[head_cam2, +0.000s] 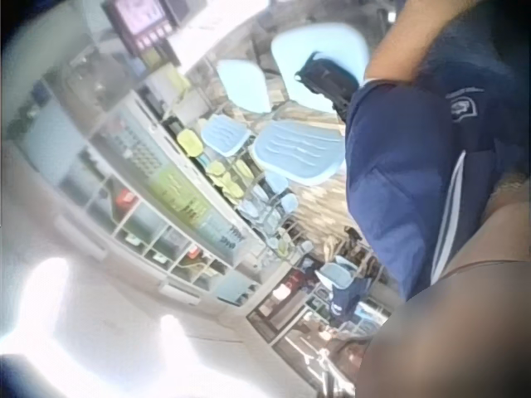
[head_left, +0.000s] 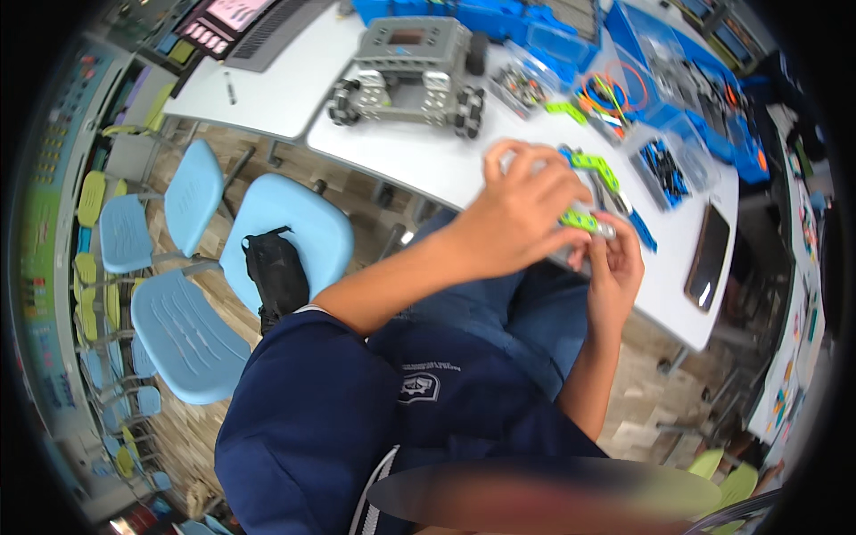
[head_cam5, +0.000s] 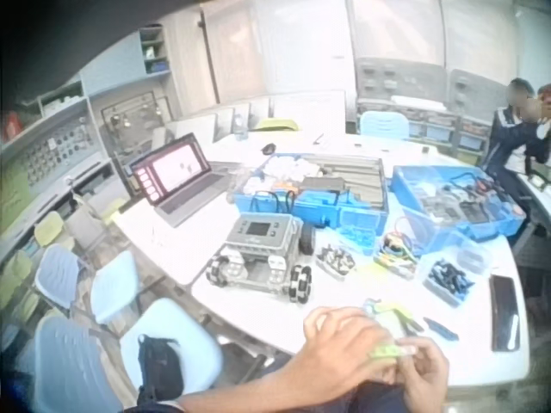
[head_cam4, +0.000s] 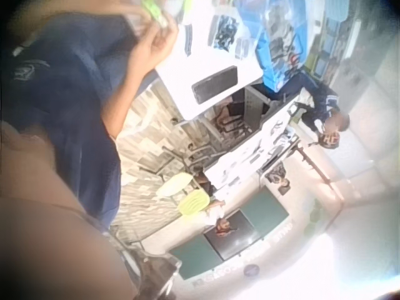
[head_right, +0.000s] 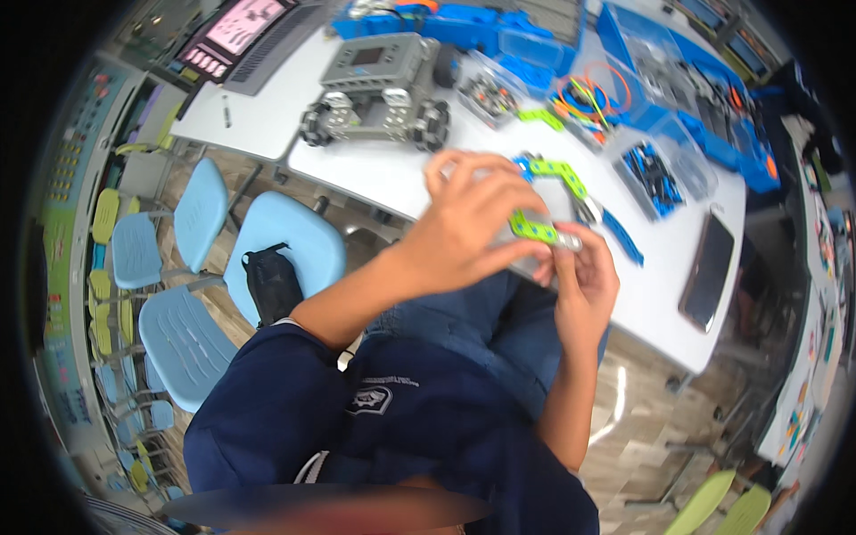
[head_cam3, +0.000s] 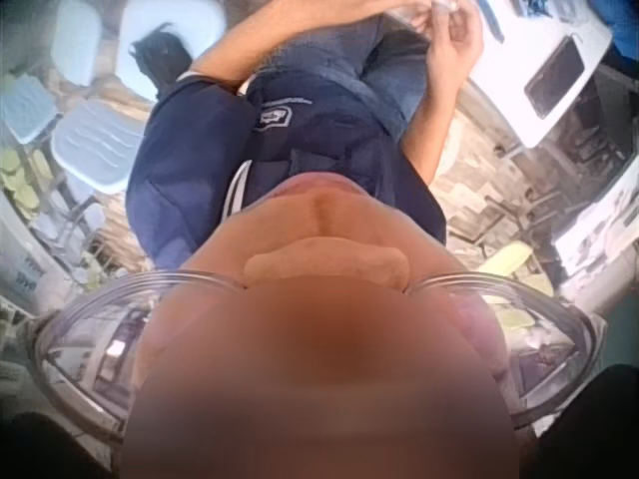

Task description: The person assembles a small robotic arm using LEGO-like components, attaching gears, beams, and connectors by hand. They repeatedly adjust and reattach parts while occasionally referencing a laptop on the table.

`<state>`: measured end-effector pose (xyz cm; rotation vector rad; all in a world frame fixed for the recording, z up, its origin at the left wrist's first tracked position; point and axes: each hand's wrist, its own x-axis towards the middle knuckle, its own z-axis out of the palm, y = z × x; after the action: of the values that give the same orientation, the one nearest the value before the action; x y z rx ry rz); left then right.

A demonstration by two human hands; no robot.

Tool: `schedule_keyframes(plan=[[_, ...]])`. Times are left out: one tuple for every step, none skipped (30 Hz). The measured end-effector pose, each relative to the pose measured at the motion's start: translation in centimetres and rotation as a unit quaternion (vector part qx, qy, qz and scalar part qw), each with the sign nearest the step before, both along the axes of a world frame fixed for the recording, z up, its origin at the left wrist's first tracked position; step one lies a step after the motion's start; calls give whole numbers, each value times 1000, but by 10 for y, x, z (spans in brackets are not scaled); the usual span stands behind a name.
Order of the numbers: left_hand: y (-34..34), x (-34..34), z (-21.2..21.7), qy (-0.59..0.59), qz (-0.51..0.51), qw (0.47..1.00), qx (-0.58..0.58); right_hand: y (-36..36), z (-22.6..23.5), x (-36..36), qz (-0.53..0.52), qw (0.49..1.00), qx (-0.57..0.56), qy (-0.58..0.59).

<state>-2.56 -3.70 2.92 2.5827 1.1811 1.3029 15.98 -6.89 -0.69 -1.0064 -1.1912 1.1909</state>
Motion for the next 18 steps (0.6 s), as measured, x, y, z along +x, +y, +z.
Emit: schedule_keyframes(plan=[[0,-2,0,5,4,1000,11,-1,0,0,-11,1000,-13,-8],[0,-5,0,22,11,1000,15,0,-1,1,-13,1000,-19,-5],[0,-8,0,20,6,1000,9,0,-1,1,-5,1000,-12,7],[0,-11,-1,19,4,1000,7,1,-3,1,9,1000,4,21],[0,-12,-2,4,-7,1000,-2,1,-3,2,10,1000,3,20],[1,-13,-3,-9,-14,1000,-7,2,-3,2,16,1000,5,23],[2,-13,-4,-20,-17,1000,-11,2,-3,2,16,1000,6,22],[3,-13,-5,-29,-25,999,-15,2,-3,2,17,1000,6,25],[4,-14,-6,-38,-29,999,-19,2,-2,1,20,999,6,29],[5,-14,-6,-42,-33,998,-22,2,-1,1,19,999,7,25],[6,-16,-6,-41,-35,998,-28,2,0,1,19,1000,8,22],[6,-16,-6,-43,-35,998,-34,2,0,0,16,1000,7,17],[7,-17,-7,-43,-34,998,-37,2,1,0,17,1000,9,15],[7,-18,-7,-42,-34,998,-40,2,1,0,15,1000,9,12],[7,-18,-7,-51,-37,997,-45,2,1,0,13,1000,9,9],[8,-17,-8,-59,-40,996,-50,2,1,0,13,1000,7,9],[9,-17,-8,-68,-44,995,-55,2,1,0,14,1000,4,9],[9,-17,-9,-72,-49,995,-57,2,1,0,12,1000,0,9]])
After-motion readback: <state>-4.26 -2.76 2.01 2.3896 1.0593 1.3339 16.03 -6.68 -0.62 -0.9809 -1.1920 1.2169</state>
